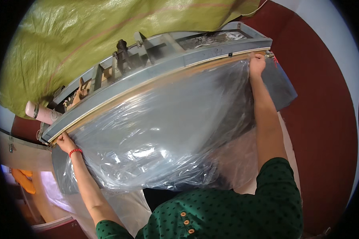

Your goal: Smoothing and positioning a large sheet of plastic film over a padded component on a manufacturing workbench.

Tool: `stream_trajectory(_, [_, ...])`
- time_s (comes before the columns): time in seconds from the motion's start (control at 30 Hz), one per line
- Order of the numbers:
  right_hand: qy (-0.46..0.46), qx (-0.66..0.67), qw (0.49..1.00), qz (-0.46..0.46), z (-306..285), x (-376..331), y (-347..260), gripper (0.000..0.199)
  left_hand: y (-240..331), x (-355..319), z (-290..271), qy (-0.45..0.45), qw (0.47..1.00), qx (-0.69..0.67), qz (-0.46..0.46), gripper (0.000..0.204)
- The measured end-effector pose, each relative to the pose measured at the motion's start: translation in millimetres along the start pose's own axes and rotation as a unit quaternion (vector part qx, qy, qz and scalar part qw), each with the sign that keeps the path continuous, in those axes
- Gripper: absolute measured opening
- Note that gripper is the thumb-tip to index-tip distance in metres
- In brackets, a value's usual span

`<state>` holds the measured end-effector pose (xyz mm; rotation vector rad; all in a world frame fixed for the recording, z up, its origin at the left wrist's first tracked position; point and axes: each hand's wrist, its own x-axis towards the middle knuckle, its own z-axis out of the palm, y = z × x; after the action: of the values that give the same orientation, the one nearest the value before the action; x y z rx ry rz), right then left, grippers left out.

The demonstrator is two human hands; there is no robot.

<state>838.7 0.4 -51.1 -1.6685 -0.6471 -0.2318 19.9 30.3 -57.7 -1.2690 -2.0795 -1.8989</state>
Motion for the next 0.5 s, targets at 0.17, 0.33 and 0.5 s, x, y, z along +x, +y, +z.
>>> stream_trajectory(0.17, [0.008, 0.137, 0.985, 0.102, -4, 3, -12, 0.013, 6, 6, -10, -0.014, 0.984, -0.124, -0.129, 0.016])
stream_trajectory(0.33, [0.035, 0.195, 0.976, 0.093, -7, 5, -15, 0.011, 14, 3, -6, 0.015, 0.973, -0.193, -0.123, 0.017])
stream_trajectory(0.5, [-0.022, 0.117, 0.969, -0.216, 4, -80, -164, 0.016, 39, -8, -45, -0.217, 0.947, -0.211, -0.104, 0.003])
